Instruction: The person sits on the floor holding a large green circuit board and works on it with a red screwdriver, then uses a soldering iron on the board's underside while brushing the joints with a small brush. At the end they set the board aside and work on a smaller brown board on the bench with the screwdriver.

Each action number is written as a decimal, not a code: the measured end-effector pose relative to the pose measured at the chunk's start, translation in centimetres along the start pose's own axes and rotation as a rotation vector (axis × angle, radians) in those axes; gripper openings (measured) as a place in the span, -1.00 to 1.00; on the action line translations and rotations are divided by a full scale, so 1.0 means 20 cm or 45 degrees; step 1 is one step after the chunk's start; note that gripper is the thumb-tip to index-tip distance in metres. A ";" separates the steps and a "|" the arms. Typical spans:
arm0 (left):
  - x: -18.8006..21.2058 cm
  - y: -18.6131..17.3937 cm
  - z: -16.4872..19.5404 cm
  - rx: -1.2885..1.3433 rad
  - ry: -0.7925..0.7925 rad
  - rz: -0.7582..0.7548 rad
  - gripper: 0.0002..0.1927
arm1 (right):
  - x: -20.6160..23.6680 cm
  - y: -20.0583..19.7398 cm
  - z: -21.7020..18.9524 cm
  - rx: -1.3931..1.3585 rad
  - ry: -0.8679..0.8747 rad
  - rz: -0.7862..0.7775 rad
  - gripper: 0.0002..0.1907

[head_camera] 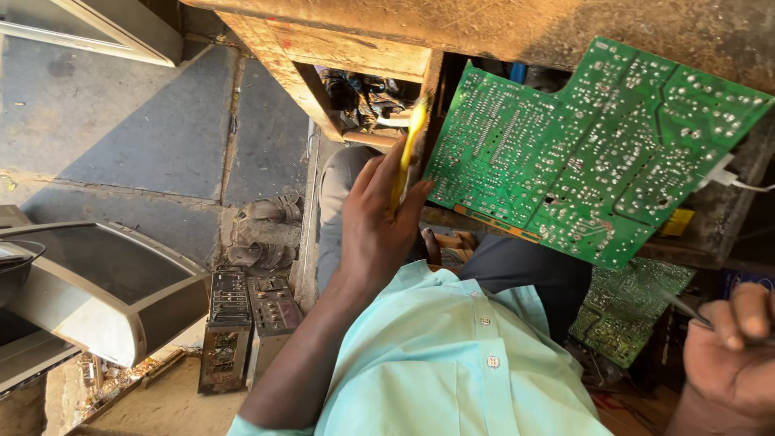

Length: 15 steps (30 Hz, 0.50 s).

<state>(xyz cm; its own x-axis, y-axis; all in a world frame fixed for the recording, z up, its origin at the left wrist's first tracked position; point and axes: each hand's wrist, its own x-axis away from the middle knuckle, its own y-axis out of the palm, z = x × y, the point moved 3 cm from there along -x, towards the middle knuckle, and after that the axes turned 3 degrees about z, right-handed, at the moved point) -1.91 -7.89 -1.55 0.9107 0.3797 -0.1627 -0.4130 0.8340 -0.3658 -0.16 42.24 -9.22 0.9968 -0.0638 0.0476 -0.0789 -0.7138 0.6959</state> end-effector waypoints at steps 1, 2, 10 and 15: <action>-0.01 0.03 0.01 0.013 0.045 0.013 -0.45 | -0.03 0.07 -0.02 -0.047 0.063 -0.032 -0.58; -0.03 0.05 0.01 0.013 0.102 0.023 -0.45 | -0.05 0.15 -0.03 -0.028 0.099 -0.010 -0.61; -0.12 0.15 -0.04 -0.025 0.044 0.025 -0.45 | -0.15 0.75 0.24 0.937 -0.153 0.261 -0.71; -0.15 0.16 -0.09 0.092 -0.040 0.049 -0.50 | -0.24 0.79 0.31 1.134 -0.225 0.175 -0.59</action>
<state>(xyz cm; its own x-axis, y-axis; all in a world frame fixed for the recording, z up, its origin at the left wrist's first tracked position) -6.03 -7.09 -3.82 0.8940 0.4237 -0.1459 -0.4481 0.8449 -0.2922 -6.30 26.93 -2.95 0.9678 -0.2411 -0.0723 -0.2484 -0.9611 -0.1205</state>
